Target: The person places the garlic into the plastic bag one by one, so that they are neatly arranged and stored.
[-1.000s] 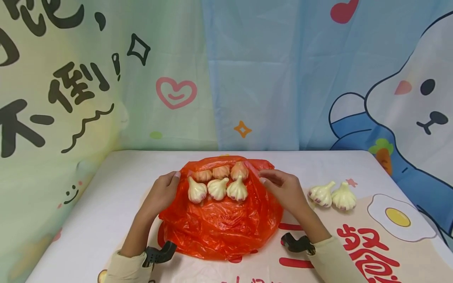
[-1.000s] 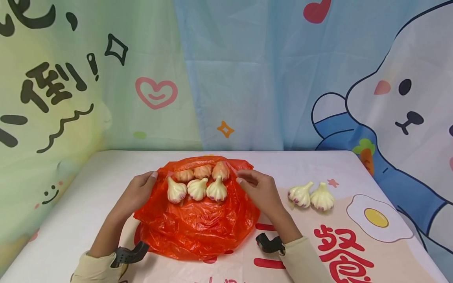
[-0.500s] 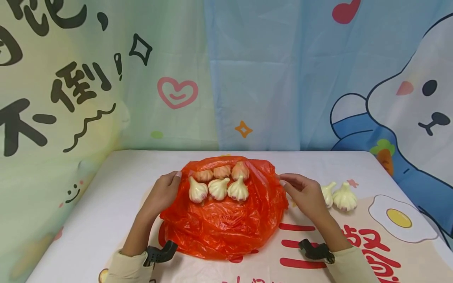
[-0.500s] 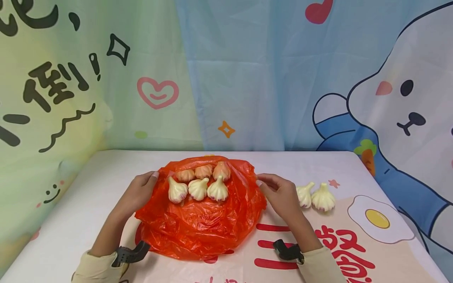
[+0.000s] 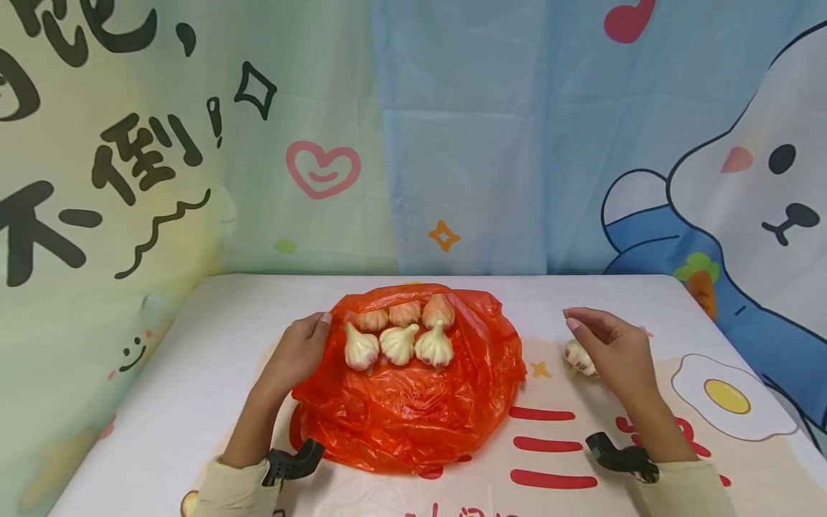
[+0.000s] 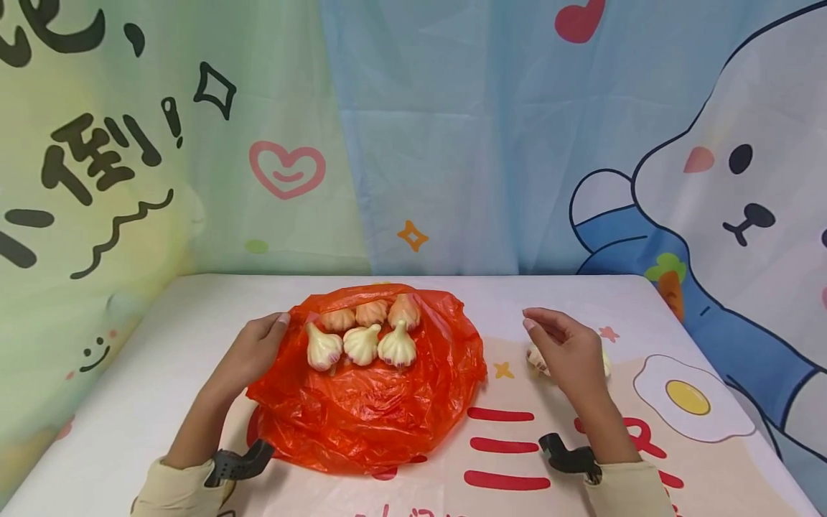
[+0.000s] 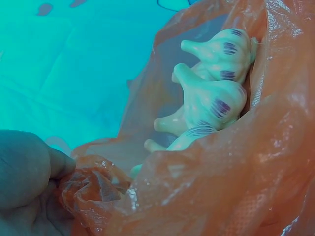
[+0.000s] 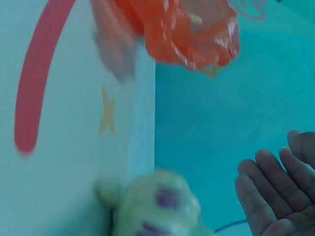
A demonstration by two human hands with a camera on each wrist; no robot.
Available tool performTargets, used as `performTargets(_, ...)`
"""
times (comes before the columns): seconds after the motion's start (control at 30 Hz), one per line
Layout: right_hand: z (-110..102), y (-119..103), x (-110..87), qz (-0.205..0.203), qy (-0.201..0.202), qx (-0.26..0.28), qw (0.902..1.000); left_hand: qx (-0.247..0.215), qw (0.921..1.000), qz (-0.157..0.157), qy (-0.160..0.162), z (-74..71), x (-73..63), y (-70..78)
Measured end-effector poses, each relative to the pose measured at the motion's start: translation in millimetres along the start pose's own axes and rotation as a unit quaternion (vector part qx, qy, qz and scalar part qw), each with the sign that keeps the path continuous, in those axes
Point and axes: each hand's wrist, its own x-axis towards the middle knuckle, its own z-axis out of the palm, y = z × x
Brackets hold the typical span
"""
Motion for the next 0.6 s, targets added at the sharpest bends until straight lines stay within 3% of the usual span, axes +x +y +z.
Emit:
performTargets(0.3, -23.4, 18.6, 0.2, 0.031, 0.065, -0.006, 0.9974, 0.007, 0.9999, 0.008, 0.005, -0.3, -0.2, 0.1)
performTargets(0.6, -47.6, 41.5, 0.0, 0.046, 0.089, -0.001, 0.995, -0.001, 1.0, -0.005, 0.0, 1.2, -0.7, -0.4)
